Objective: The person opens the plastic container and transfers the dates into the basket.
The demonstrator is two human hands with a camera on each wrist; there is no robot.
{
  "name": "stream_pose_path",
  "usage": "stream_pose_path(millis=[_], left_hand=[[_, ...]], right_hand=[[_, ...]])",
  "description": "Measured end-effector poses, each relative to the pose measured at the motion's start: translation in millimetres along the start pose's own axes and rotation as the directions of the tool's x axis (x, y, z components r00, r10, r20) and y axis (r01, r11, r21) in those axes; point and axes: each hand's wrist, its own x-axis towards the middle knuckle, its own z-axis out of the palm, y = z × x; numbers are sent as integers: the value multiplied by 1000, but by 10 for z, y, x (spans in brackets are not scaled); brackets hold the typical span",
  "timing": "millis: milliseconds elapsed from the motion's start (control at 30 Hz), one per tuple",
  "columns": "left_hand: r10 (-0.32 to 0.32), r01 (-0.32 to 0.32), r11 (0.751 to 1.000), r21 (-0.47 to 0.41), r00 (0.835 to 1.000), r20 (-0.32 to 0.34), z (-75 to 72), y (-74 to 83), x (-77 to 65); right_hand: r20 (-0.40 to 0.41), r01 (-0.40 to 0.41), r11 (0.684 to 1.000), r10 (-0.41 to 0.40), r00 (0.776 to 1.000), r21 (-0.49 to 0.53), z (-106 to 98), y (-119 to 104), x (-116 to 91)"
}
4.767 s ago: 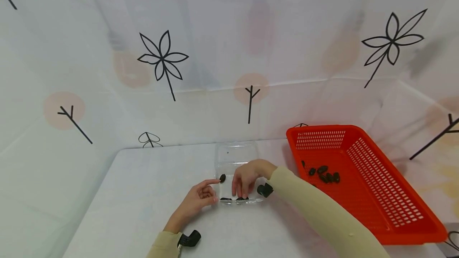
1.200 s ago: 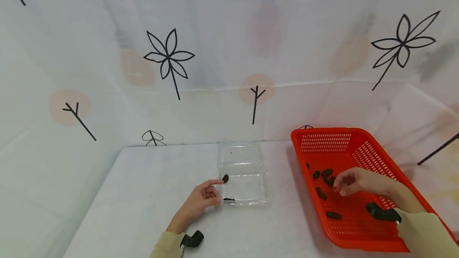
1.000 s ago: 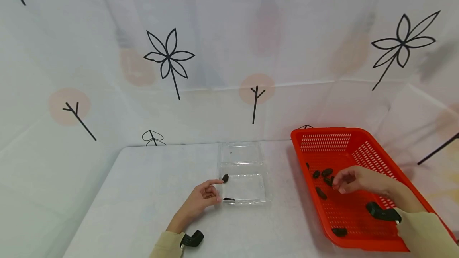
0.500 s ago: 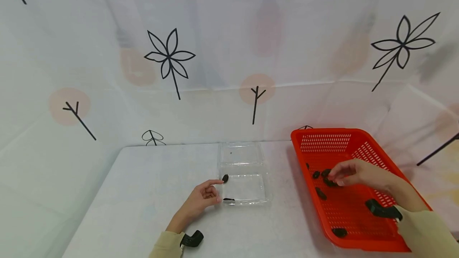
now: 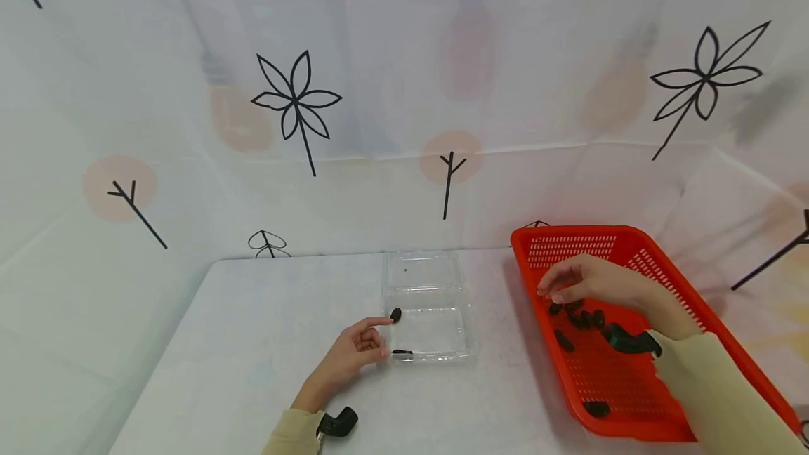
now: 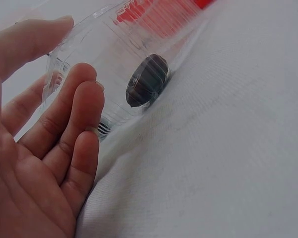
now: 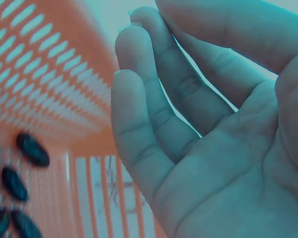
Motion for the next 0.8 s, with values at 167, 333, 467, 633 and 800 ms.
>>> stream_pose_path(millis=[167, 333, 467, 633, 800], left_hand=[[13, -13, 1000, 15, 1000, 0, -5, -2, 15], [11, -11, 1000, 21, 1000, 1, 2, -1, 13], [8, -8, 1000, 16, 1000, 1, 9, 4, 2], [16, -16, 1000, -2, 1000, 1, 13, 8, -11], [47, -47, 999, -8, 999, 7, 11, 11, -21]], right_hand=[[-2, -14, 999, 14, 1000, -33, 111, -148, 258], [50, -12, 997, 15, 999, -73, 290, -236, 546], [117, -3, 996, 14, 993, -92, 443, -271, 756], [215, 7, 996, 12, 977, -88, 615, -329, 999], [280, 28, 995, 1, 960, -97, 778, -371, 1213]])
